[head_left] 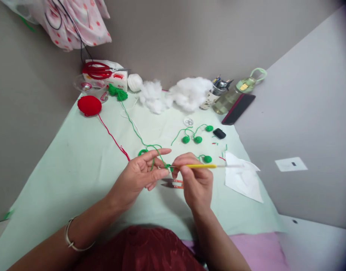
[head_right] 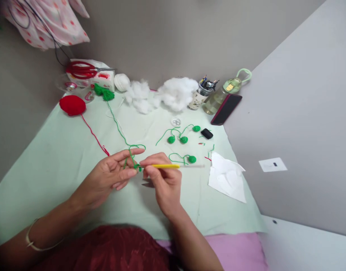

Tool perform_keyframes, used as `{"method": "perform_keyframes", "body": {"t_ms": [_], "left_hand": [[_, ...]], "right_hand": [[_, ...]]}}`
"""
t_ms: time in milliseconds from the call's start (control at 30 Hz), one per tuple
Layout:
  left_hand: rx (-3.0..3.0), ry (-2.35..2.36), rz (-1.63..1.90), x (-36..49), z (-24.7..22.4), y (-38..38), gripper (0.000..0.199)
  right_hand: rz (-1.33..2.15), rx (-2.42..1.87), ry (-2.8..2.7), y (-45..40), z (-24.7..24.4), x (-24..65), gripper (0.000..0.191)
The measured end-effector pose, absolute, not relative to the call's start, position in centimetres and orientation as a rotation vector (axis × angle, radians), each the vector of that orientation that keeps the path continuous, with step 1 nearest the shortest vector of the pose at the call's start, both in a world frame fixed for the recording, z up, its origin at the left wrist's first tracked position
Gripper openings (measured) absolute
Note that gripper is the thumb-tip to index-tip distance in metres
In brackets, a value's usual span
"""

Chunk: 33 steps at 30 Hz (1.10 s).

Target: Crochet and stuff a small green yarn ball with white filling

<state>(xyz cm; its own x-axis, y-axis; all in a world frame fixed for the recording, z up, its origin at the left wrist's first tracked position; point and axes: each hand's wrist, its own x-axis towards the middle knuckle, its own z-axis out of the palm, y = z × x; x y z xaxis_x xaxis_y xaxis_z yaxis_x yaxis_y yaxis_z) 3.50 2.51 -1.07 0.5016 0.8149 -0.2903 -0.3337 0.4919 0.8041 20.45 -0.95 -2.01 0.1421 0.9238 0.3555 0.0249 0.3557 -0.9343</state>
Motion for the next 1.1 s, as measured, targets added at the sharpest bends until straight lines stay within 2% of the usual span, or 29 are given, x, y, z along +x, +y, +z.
{"method": "perform_keyframes", "body": {"t_ms": [100, 167, 367, 767, 867, 1000, 1100], "left_hand": [[0.75, 0.742, 0.792, 3.6, -1.3, 2.5, 0.048], [0.749, 0.745, 0.788, 3.6, -1.2, 2.4, 0.048], [0.693, 0.718, 0.763, 3.5, -1.0, 2.5, 0.049], [0.686, 0.689, 0.752, 3.3, -1.2, 2.7, 0.04], [0.775, 0.764, 0.814, 3.6, -1.4, 2.2, 0.047], [0.723, 0.745, 0.804, 3.9, -1.6, 1.7, 0.056], [0.61, 0.653, 0.732, 4.0, -1.5, 1.7, 0.048]], "right_hand": [[0.558, -1.036, -1.41, -1.4, -2.0, 19.9, 0.016], [0.516, -1.04, -1.419, -1.4, -2.0, 19.7, 0.018], [0.802, -0.925, -1.186, -1.1, -2.6, 20.0, 0.016], [1.089, -0.881, -0.994, -0.7, -2.0, 20.8, 0.018], [0.736, -1.016, -1.34, -1.3, -2.4, 20.4, 0.018], [0.045, -1.092, -1.731, -2.1, -3.3, 19.9, 0.036], [0.071, -1.047, -1.676, -2.2, -3.2, 19.9, 0.039]]}}
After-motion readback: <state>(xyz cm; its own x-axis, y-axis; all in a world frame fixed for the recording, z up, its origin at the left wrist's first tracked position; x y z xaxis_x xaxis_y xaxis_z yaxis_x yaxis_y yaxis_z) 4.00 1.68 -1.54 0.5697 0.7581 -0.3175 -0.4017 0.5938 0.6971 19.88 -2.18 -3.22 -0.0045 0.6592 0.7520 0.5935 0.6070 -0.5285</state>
